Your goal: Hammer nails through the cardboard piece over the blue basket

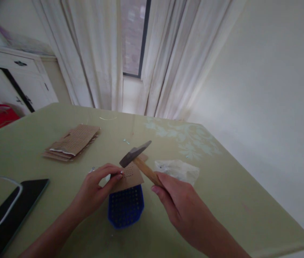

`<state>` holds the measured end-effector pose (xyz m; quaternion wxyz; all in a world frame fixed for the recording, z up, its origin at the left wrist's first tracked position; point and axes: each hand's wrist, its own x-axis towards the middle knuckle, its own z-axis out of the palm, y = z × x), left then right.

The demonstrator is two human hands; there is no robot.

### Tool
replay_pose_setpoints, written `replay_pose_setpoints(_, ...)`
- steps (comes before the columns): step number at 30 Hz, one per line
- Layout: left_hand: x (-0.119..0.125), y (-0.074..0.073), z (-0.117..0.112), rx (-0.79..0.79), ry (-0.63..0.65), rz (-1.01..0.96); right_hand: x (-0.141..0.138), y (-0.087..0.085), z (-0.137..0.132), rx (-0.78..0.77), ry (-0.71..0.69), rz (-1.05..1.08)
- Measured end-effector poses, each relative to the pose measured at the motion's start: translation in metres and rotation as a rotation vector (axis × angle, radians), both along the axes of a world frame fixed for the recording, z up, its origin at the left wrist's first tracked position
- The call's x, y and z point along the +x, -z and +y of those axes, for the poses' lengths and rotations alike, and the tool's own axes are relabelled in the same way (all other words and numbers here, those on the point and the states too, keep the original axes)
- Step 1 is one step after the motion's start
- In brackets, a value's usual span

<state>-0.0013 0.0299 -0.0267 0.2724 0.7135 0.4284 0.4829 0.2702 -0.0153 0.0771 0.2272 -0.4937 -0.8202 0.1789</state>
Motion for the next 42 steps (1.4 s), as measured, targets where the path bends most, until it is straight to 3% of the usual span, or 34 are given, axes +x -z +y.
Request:
replay_pose_setpoints(4,0.000,0.001,0.001,0.007,0.005,0.006,-0.005,0.005,0.002,-0.030,-0.044,-0.057)
replay_pose_setpoints(9,-0.001,0.003,0.001,-0.013,0.002,-0.006,-0.006,0.005,0.001,0.044,0.016,-0.015)
replay_pose_setpoints(15,0.000,0.004,0.001,-0.002,0.016,-0.025,-0.007,0.019,-0.003,-0.002,-0.041,-0.054)
replay_pose_setpoints(25,-0.002,0.010,-0.001,-0.014,0.009,-0.001,-0.005,0.014,-0.009,0.069,0.012,0.023)
replay_pose_setpoints(31,-0.004,0.013,-0.001,-0.102,-0.021,0.080,-0.002,0.017,-0.017,0.131,0.048,0.038)
replay_pose_setpoints(38,-0.004,0.015,0.000,-0.115,-0.025,0.079,-0.008,0.022,-0.009,0.000,-0.040,-0.106)
replay_pose_setpoints(42,-0.002,0.014,-0.002,-0.098,-0.036,0.064,-0.007,0.020,-0.006,0.010,-0.011,-0.100)
